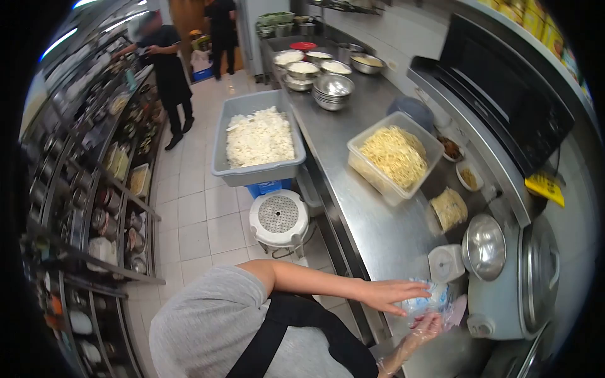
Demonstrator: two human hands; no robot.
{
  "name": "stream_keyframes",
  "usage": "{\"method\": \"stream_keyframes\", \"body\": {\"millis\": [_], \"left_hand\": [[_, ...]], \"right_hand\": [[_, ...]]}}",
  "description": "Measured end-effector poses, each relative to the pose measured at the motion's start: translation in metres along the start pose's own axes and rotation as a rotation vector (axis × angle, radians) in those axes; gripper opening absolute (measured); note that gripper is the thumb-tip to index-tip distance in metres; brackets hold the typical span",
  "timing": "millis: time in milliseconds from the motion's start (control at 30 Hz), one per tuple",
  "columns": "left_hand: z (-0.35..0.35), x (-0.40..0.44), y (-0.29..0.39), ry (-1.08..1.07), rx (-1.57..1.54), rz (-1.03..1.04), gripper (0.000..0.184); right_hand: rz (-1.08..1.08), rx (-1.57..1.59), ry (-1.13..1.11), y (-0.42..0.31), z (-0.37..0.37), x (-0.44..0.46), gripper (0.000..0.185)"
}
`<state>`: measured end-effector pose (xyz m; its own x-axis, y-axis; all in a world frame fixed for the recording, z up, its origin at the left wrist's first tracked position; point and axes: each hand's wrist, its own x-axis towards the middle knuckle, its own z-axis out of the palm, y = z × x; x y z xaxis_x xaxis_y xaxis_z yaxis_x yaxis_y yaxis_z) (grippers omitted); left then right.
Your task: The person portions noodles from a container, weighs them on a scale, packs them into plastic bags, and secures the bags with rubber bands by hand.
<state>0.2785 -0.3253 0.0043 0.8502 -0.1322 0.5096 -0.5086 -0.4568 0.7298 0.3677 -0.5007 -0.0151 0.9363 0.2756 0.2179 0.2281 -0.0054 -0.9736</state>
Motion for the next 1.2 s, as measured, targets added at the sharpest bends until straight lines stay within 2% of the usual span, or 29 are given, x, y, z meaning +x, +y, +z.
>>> {"method": "stream_keyframes", "body": {"millis": [100, 167, 233, 267, 367, 400, 467, 500, 567, 633, 667, 733, 833, 900, 1000, 1067, 1167, 1200], "left_hand": [[-0.018, -0.014, 0.014, -0.032, -0.099, -0.011, 0.067], [-0.031, -0.03, 0.024, 0.015, -0.035, -0.047, 0.068], [-0.051, -0.05, 0.04, 0.066, -0.172, -0.187, 0.07], [-0.057, -0.064, 0.047, 0.072, -0.158, -0.192, 0.07], [-0.083, -0.117, 0.075, 0.261, -0.027, -0.365, 0.07], [-0.086, -0.141, 0.077, 0.345, 0.015, -0.384, 0.071], [-0.091, -0.195, 0.09, 0.53, -0.041, -0.51, 0.072], [-0.091, -0.223, 0.101, 0.614, -0.046, -0.612, 0.069], [-0.082, -0.285, 0.118, 0.867, -0.096, -0.714, 0.061], [-0.072, -0.34, 0.149, 1.055, 0.021, -0.793, 0.049], [-0.064, -0.365, 0.164, 1.136, 0.069, -0.846, 0.045], [-0.048, -0.41, 0.186, 1.287, 0.1, -0.909, 0.038], [-0.032, -0.444, 0.217, 1.341, 0.196, -1.031, 0.033], [-0.031, -0.453, 0.225, 1.326, 0.207, -1.02, 0.033], [-0.026, -0.445, 0.244, 1.324, 0.19, -1.015, 0.034], [-0.022, -0.445, 0.254, 1.324, 0.196, -1.019, 0.034], [-0.012, -0.458, 0.266, 1.257, 0.224, -0.997, 0.034], [-0.011, -0.464, 0.271, 1.267, 0.254, -1.062, 0.033]], "right_hand": [[-0.005, 0.081, -0.185, 0.004, 0.039, 0.0, 0.011], [-0.039, 0.121, -0.27, -0.006, 0.065, -0.001, 0.01], [-0.013, 0.089, -0.455, -0.027, 0.09, -0.006, 0.01], [-0.046, 0.068, -0.565, -0.027, 0.096, -0.003, 0.011], [-0.047, 0.136, -0.606, -0.039, 0.136, -0.022, 0.011], [-0.018, 0.155, -0.679, -0.04, 0.147, -0.027, 0.011], [0.029, 0.205, -0.782, -0.051, 0.171, -0.047, 0.011], [0.07, 0.244, -0.869, -0.058, 0.182, -0.059, 0.01], [-0.026, 0.185, -0.953, -0.061, 0.202, -0.083, 0.008], [-0.067, 0.23, -1.056, -0.091, 0.212, -0.115, 0.007], [-0.145, 0.198, -1.091, -0.079, 0.22, -0.123, 0.007], [-0.097, 0.203, -1.156, -0.097, 0.22, -0.147, 0.007], [-0.115, 0.213, -1.174, -0.078, 0.224, -0.173, 0.008], [-0.14, 0.2, -1.175, -0.065, 0.226, -0.186, 0.008], [-0.03, 0.141, -1.234, -0.059, 0.224, -0.193, 0.008], [-0.159, 0.106, -1.299, -0.059, 0.228, -0.196, 0.009], [-0.201, 0.107, -1.295, -0.066, 0.245, -0.202, 0.009], [-0.291, 0.101, -1.27, -0.072, 0.25, -0.206, 0.009]]}}
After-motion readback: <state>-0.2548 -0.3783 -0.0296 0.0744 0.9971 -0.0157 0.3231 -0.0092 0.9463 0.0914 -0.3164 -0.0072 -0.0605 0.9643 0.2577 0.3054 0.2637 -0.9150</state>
